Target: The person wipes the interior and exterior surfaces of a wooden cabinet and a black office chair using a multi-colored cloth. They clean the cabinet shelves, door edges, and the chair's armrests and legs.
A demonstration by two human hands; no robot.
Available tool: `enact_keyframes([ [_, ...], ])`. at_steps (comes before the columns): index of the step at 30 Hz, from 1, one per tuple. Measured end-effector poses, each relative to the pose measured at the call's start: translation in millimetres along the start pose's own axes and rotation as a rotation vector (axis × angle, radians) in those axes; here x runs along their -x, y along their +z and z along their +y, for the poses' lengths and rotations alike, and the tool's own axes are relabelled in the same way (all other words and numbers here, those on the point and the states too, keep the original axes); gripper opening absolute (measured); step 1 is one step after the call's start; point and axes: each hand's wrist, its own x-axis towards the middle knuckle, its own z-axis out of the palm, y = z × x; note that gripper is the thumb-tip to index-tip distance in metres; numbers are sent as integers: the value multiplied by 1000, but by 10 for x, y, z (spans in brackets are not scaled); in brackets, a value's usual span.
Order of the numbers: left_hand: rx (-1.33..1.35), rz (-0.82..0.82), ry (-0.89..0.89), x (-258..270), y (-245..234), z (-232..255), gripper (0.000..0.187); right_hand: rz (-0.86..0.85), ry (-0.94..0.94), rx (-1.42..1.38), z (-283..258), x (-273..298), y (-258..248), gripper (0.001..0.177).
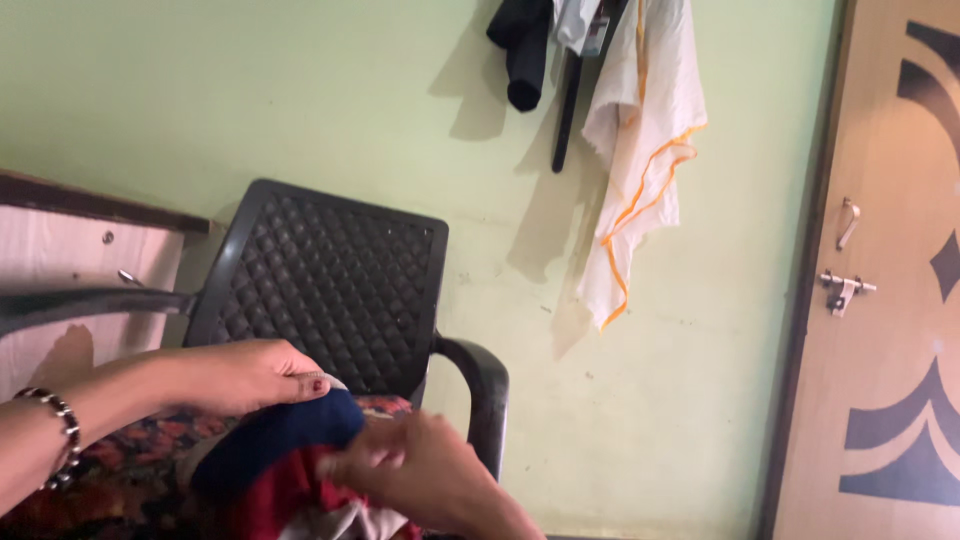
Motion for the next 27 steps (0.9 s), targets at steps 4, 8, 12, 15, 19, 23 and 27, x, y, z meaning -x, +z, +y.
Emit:
enact_keyframes([
  [4, 79, 156, -171, 248, -101, 384, 52, 315, -369, -37, -315, -275, -30, 76],
  [8, 64, 167, -190, 563, -236, 705, 57, -8, -161, -237, -561, -569, 91, 62],
  [12, -386, 166, -228, 840, -470, 668, 61, 152, -25, -55, -697, -632, -28, 54],
  [15, -570, 144, -586, 967, -620, 313, 70, 343, 30, 167, -659, -602, -207, 50],
  [19, -465, 81, -516, 947, -734, -305, 78, 430, 107, 252, -438, -631, -330, 46],
  [23, -315, 228, -584, 671, -671, -742, 68, 465, 131, 92, -242, -792, -161, 29],
  [27, 575, 516, -570, 202, -420, -976, 45, 566, 125, 126, 9, -973, 247, 31],
])
